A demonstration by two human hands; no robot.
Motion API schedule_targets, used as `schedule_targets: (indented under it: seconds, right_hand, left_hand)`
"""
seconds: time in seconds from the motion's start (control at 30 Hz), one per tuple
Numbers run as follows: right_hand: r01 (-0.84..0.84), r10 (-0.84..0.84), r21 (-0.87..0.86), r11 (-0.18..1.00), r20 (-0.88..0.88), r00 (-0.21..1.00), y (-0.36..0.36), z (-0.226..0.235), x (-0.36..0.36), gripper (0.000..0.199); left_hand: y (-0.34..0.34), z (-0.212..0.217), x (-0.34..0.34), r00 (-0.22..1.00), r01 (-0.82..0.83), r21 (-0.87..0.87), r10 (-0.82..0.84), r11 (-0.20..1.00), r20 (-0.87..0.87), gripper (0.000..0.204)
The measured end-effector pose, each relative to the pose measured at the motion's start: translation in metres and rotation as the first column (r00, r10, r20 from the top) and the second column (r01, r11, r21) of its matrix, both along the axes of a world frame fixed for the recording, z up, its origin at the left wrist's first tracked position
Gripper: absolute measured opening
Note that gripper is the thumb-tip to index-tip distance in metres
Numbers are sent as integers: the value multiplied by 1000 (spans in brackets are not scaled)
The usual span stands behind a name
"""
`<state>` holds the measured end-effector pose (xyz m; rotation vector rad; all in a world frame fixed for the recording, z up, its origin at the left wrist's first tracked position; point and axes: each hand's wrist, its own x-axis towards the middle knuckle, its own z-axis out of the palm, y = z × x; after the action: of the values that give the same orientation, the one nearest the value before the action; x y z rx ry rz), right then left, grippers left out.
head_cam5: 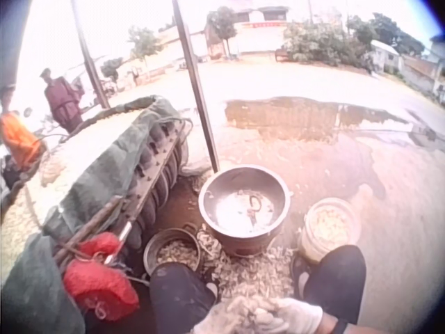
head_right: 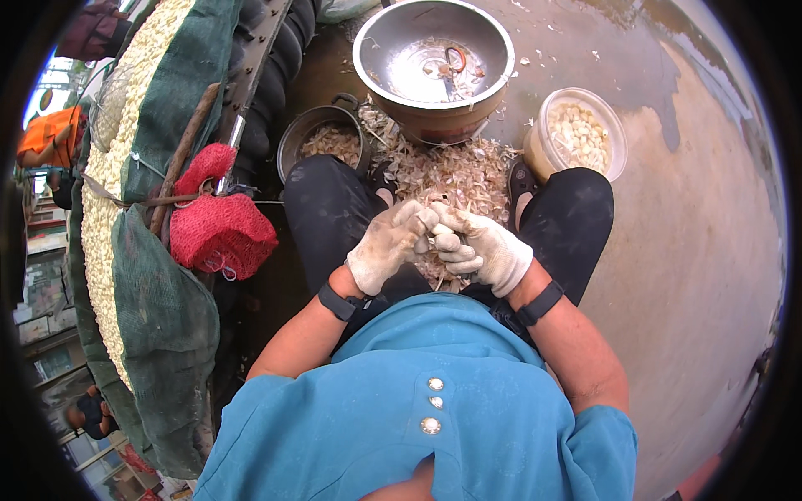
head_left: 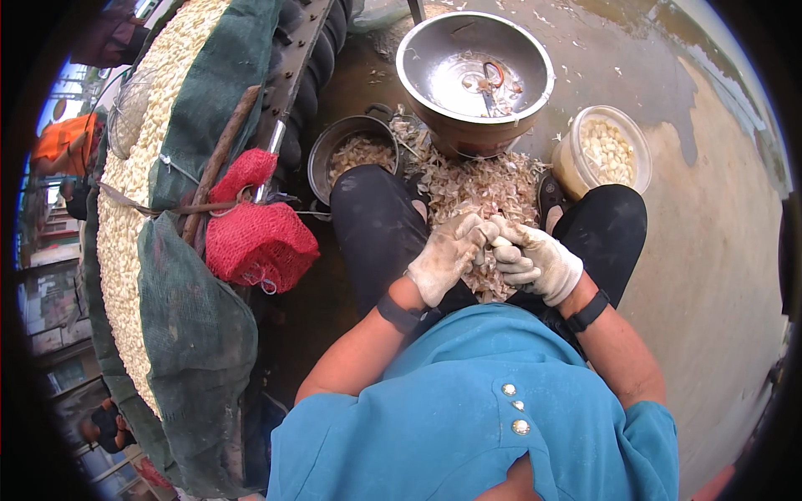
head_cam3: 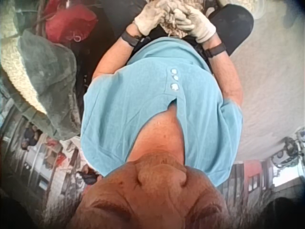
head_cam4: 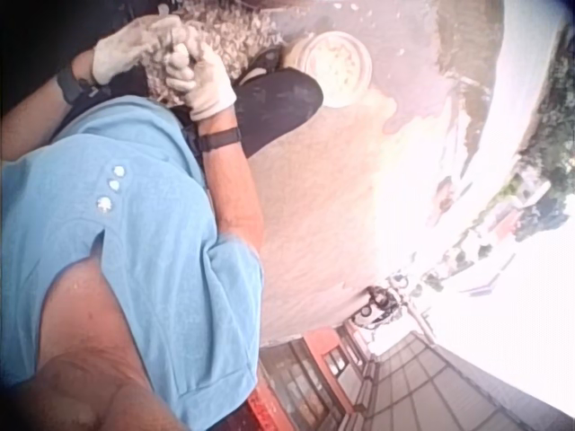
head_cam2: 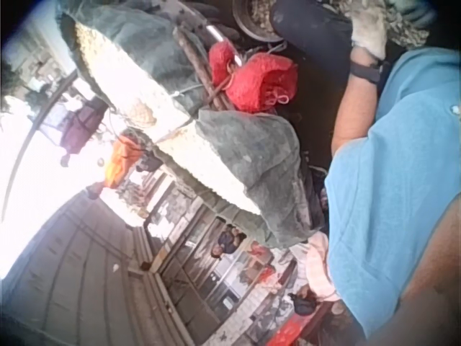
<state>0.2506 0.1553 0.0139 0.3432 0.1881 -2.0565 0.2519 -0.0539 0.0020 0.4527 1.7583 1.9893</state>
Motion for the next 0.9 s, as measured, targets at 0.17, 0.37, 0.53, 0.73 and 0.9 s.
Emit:
schedule_targets:
  seconds: [0.17,0.37,0.53,0.73,0.9]
  right_hand:
    - [6,-5,-2,1000,64,998,6,-3,-5,22]
    - [-75,79,171,982,-20,997,12,6,-6,26]
    - [-78,602,940,332,-147,785,4,38,-18,34]
    - [406,10,852,332,-433,901,53,65,-50,33]
    - [806,-840,372,460,-111,531,130,66,-76,45]
  left_hand:
    - [11,30,-1,863,-194,37,152,980,482,24]
    - [5,26,-13,676,-344,91,179,935,715,26]
    - [13,24,-15,550,-465,15,276,885,788,27]
    - [4,-2,-29,492,-450,638,-423,625,761,34]
    - [12,3,-28,551,-494,591,-295,638,780,35]
